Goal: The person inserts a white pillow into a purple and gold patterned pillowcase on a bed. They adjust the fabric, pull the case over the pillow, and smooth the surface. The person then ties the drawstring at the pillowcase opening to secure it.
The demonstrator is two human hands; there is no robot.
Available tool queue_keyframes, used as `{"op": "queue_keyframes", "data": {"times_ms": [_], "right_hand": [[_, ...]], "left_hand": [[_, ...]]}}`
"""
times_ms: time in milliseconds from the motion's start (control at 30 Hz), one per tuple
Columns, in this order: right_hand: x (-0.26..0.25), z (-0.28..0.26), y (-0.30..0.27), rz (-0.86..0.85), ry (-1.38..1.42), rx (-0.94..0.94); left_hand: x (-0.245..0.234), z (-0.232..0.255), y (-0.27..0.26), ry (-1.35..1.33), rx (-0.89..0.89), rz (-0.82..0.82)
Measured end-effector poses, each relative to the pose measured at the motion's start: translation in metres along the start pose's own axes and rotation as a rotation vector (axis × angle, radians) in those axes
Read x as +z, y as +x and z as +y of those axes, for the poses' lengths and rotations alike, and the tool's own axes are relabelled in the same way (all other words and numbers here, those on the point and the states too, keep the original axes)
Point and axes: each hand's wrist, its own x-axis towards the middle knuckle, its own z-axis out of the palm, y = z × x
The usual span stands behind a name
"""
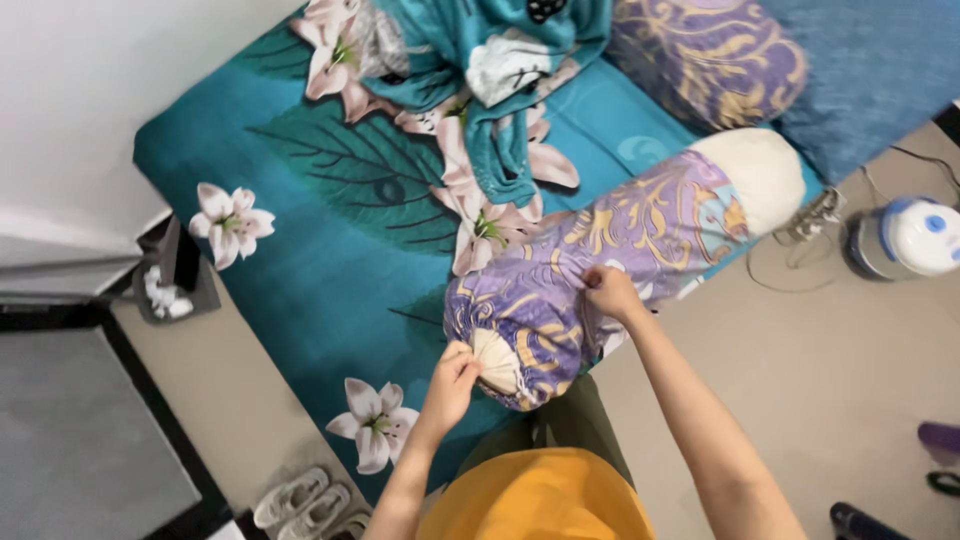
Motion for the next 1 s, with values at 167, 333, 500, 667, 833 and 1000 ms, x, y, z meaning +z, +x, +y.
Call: {"op": "queue_keyframes", "data": {"times_ms": [167,333,500,667,833,1000], "right_hand": [[0.021,-0.035,0.051,-0.129,0.062,-0.172],[0.056,-0.047,0.114,-0.349,-0.108,-0.275],[0.103,-0.023,0.161,-0.456,-0.217,-0.312],[0.145,-0.027,0.177,-0.612,-0.387,-0.243],[0.163,-0.057,0.167,-0.758,-0.457,-0.145],[0.164,-0.068,0.164,-0.834,-0.486,-0.07]], "left_hand": [[0.026,-0.058,-0.004,-0.075,-0.1,0.279],[0.042,-0.106,0.0,-0.3,-0.531,0.502],[0.044,-0.167,0.008,-0.492,-0.761,0.703],[0.057,-0.215,0.006,-0.454,-0.836,0.847],[0.072,-0.223,-0.004,-0.565,-0.879,0.918],[0.068,-0.209,0.0,-0.648,-0.945,0.861]]}}
